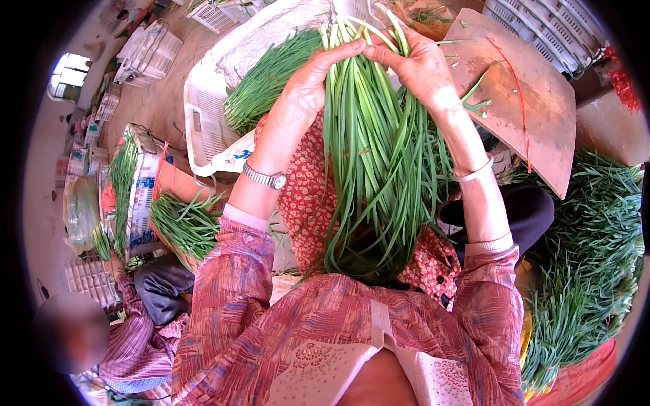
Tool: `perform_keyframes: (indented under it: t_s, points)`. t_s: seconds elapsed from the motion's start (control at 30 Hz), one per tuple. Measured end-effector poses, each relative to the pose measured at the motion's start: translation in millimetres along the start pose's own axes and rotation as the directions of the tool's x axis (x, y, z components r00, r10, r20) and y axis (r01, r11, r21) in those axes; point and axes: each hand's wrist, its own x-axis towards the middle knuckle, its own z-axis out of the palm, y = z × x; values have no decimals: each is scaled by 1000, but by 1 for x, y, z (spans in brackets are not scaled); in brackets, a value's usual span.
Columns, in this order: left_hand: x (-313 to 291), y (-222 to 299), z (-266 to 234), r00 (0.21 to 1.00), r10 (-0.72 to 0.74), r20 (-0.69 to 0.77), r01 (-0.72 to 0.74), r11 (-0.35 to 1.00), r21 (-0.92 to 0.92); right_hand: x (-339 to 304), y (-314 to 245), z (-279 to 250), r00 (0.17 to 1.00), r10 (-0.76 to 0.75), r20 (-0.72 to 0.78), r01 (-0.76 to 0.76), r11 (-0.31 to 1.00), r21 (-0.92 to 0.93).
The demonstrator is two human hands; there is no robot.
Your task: The person sorts through green chives by hand, bundles them together, and ties the bundle with a red plastic strip before placing it onto a pile.
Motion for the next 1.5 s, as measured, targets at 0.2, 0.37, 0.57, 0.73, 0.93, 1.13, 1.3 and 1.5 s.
perform_keyframes:
  t_s: [0.2,0.37,0.57,0.73,0.93,1.13,1.3,1.5]
  points:
    - [-5,-1,9,996,51,-67,-44,994,101,-6,-4,8,996,-66,57,72,991,-112]
    - [-8,-2,14,980,33,-194,-19,997,71,-14,-16,1,998,-55,-25,53,997,-50]
    - [-14,1,21,995,48,-84,-34,986,162,-18,-17,14,999,-19,-44,8,970,-244]
    - [-10,9,23,993,20,-112,-11,997,78,-13,-17,14,977,-201,-74,166,929,-330]
    - [1,57,-6,971,208,-116,-193,972,131,19,-33,-42,988,48,-144,-79,973,-218]
    - [29,88,34,974,227,-11,-223,966,132,59,-74,-77,933,-335,-134,223,827,-516]
    - [49,84,94,956,247,161,-266,958,108,70,-102,-37,927,-365,-91,374,918,130]
    - [72,84,93,936,255,244,-242,967,-85,104,-82,-34,814,-545,-203,573,810,124]
